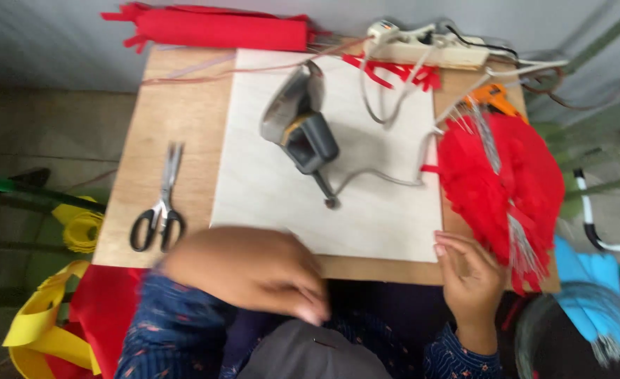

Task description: The person is using an iron to press and flatten red fabric petals on a workbench.

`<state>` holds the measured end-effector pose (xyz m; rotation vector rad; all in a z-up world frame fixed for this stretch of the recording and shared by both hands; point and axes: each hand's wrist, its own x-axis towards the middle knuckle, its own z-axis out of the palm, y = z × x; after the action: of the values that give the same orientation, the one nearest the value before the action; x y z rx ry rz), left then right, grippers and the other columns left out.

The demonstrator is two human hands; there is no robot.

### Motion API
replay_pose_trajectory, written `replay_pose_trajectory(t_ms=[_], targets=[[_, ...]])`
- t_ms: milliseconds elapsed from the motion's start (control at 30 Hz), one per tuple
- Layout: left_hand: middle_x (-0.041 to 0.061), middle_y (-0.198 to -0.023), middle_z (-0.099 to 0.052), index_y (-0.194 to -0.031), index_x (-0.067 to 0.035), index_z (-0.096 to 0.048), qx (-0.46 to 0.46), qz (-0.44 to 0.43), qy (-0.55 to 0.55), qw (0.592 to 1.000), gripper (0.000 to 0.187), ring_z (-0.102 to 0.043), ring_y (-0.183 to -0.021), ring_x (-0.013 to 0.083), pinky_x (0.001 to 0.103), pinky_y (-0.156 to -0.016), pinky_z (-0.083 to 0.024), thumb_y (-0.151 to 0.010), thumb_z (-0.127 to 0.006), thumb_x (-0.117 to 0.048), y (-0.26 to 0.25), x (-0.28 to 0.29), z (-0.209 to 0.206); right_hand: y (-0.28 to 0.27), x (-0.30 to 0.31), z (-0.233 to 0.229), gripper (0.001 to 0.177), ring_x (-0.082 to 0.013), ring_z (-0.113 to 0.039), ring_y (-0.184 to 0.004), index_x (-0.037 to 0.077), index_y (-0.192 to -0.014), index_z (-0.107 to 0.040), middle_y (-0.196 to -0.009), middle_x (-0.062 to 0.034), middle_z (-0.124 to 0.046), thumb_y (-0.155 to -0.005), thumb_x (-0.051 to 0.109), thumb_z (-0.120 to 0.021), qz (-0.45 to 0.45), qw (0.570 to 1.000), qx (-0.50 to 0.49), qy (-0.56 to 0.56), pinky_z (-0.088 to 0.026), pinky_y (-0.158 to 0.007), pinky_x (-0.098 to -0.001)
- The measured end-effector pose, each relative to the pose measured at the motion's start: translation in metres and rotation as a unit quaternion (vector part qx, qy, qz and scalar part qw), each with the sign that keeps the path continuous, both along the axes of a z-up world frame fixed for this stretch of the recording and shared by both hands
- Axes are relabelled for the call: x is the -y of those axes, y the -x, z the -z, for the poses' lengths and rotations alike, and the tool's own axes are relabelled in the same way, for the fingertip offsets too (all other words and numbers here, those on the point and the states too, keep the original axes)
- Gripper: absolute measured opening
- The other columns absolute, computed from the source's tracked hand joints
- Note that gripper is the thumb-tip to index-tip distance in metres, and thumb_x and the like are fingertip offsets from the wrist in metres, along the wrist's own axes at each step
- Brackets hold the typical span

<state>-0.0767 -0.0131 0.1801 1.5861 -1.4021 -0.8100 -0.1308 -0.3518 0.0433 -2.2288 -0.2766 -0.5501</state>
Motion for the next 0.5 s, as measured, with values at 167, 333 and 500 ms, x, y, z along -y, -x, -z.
replay_pose_trajectory(t_ms=[167,333,500], targets=[[0.008,-0.101,-0.076,-0.104,-0.008,-0.072,-0.052,-0.388,-0.016,0.920,0.038,-0.075,-0.092,0.0193,0.034,-0.089,-0.062,-0.104,-0.043,-0.034,-0.072,-0.127,0.033,-0.029,-0.060,0.002,0.013,-0.0190,-0.074,-0.100,0.000,-0.105,-0.073,-0.106,-0.0118,-0.077,-0.093,0.003,-0.070,-0.081,0.992,-0.070,-0.063,-0.060,-0.093,-0.0296],[0.001,-0.098,-0.067,-0.116,-0.012,-0.068,-0.052,-0.690,-0.045,0.720,0.021,-0.065,-0.089,0.0109,0.027,-0.076,-0.056,-0.106,-0.054,-0.024,-0.159,-0.190,0.131,-0.074,-0.112,0.000,0.045,-0.0262,-0.069,-0.118,-0.001,-0.132,-0.058,-0.128,-0.0168,-0.069,-0.090,0.005,-0.072,-0.135,0.973,-0.123,-0.144,-0.062,-0.101,-0.0364],[0.010,-0.105,-0.073,-0.114,-0.007,-0.072,0.288,-0.640,-0.086,0.707,0.022,-0.065,-0.091,0.0286,0.044,-0.081,-0.051,-0.091,-0.069,-0.005,-0.227,-0.201,0.199,-0.119,-0.142,0.019,0.053,-0.0262,-0.071,-0.107,0.002,-0.128,-0.057,-0.115,-0.0131,-0.070,-0.085,0.026,-0.079,-0.135,0.981,-0.126,-0.053,-0.058,-0.093,-0.0358]])
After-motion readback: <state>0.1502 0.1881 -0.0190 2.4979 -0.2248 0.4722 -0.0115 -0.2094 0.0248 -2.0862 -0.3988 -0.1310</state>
